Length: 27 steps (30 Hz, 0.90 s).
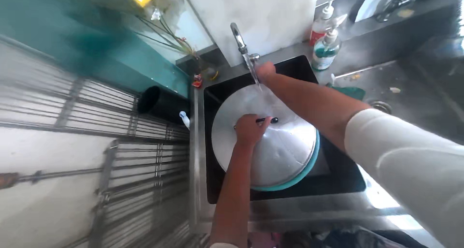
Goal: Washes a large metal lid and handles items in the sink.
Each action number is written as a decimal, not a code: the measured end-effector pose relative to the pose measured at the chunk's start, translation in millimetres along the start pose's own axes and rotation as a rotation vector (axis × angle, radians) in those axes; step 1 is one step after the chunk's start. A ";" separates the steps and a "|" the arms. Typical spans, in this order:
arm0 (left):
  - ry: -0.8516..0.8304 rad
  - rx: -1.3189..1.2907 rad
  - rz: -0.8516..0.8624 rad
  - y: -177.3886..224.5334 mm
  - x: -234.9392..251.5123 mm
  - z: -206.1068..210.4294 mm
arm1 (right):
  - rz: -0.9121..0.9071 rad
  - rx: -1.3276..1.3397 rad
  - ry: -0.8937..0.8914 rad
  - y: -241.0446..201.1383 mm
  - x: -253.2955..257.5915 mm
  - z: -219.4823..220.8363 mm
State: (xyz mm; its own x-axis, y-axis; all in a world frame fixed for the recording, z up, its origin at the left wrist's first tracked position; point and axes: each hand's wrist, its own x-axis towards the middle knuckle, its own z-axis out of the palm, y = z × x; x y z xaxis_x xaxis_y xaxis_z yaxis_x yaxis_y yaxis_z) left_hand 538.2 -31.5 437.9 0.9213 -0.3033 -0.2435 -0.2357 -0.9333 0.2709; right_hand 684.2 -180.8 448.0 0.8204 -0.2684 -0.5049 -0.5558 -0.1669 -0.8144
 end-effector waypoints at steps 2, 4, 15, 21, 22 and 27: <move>0.053 -0.021 0.018 -7.7 -3.8 1.9 | 0.033 0.103 -0.027 5.1 25.7 2.7; 0.137 -0.036 0.051 -15.1 -9.7 7.1 | 0.011 0.210 -0.067 8.3 46.5 2.8; 0.622 -0.270 0.153 -51.8 -40.2 30.4 | -0.076 0.383 -0.054 -7.6 66.8 -5.7; 0.691 -0.342 0.168 -57.4 -47.1 25.0 | -0.085 0.629 -0.186 -34.1 86.2 -24.3; 0.684 -0.352 0.163 -56.5 -49.7 21.3 | -0.059 0.657 -0.217 -35.0 85.8 -28.4; 0.657 -0.413 0.159 -59.0 -68.6 5.0 | -0.066 0.503 -0.228 -19.7 58.4 -49.0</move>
State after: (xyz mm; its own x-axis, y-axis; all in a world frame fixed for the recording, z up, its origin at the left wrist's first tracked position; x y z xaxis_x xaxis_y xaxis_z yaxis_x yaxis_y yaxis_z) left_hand 487.4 43.5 433.9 0.9107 -0.1312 0.3916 -0.3641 -0.7026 0.6114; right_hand 736.5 -239.6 448.6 0.8908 -0.0511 -0.4515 -0.4152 0.3118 -0.8546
